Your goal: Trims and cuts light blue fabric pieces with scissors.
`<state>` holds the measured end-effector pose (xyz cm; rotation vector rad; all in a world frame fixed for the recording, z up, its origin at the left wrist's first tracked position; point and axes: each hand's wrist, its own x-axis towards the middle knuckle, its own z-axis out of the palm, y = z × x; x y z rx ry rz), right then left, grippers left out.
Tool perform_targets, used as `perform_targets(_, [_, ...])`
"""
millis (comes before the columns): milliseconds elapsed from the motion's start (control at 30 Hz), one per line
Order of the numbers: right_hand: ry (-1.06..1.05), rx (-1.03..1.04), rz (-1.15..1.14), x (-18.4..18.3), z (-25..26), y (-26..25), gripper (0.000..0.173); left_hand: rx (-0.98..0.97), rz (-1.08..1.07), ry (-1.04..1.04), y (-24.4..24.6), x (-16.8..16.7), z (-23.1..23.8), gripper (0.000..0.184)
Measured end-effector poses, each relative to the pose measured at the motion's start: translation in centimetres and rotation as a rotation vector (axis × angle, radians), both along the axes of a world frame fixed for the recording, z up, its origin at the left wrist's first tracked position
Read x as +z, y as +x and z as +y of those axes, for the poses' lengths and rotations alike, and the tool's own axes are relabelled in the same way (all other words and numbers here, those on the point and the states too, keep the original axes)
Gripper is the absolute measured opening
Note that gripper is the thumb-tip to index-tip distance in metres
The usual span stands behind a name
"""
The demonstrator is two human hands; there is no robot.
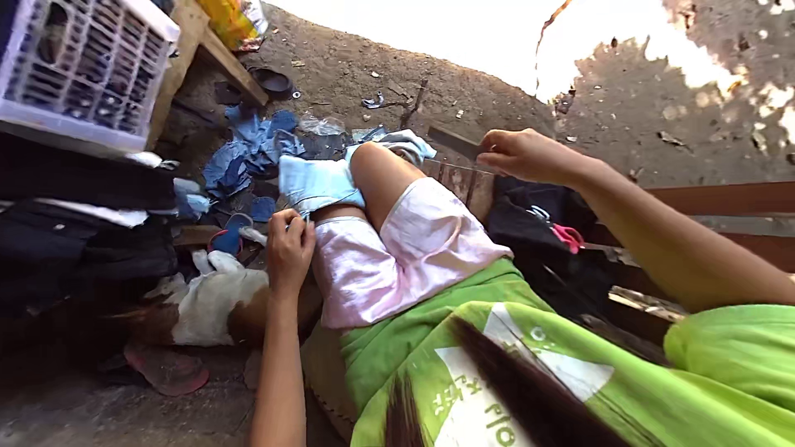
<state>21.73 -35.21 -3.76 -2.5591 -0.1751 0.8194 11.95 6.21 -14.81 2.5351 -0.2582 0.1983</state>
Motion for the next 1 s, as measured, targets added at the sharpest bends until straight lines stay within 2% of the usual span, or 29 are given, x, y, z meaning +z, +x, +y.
perform_targets(100, [-0.189,-0.012,0.075,0.1,-1.7,-2.3,0.04,-0.017,-0.068,0.004,-1.0,2.4,-2.2,0.033])
perform_targets(233, [-0.064,-0.069,0.203,-0.5,-4.2,-4.4,0.026,-0.1,-0.087,0.088,-2.9,4.9,-6.2,0.033])
perform_targets(300, [-0.023,-0.104,0.232,-1.0,-5.2,-5.1,0.021,-0.121,-0.064,0.124,-3.7,4.2,-6.8,0.03])
perform_targets(433, [-0.017,-0.158,0.306,-1.1,-5.3,-5.6,0.02,-0.036,0.014,0.147,-6.0,2.3,-6.3,0.026])
perform_targets(500, [-0.041,-0.187,0.366,-0.9,-4.7,-5.3,0.023,0.011,-0.001,0.13,-7.2,1.6,-6.1,0.027])
perform_targets(700, [-0.061,-0.214,0.354,-3.9,-4.4,-4.7,0.022,0.078,-0.079,0.068,-8.3,1.3,-4.8,0.028])
perform_targets(900, [-0.223,-0.089,0.431,-3.3,-1.6,-2.8,0.023,0.072,-0.108,0.129,-9.4,2.6,-4.1,0.024])
perform_targets(1000, [-0.312,-0.011,0.464,-3.9,0.3,-2.5,0.022,0.07,-0.081,0.089,-10.4,2.2,-4.2,0.025])
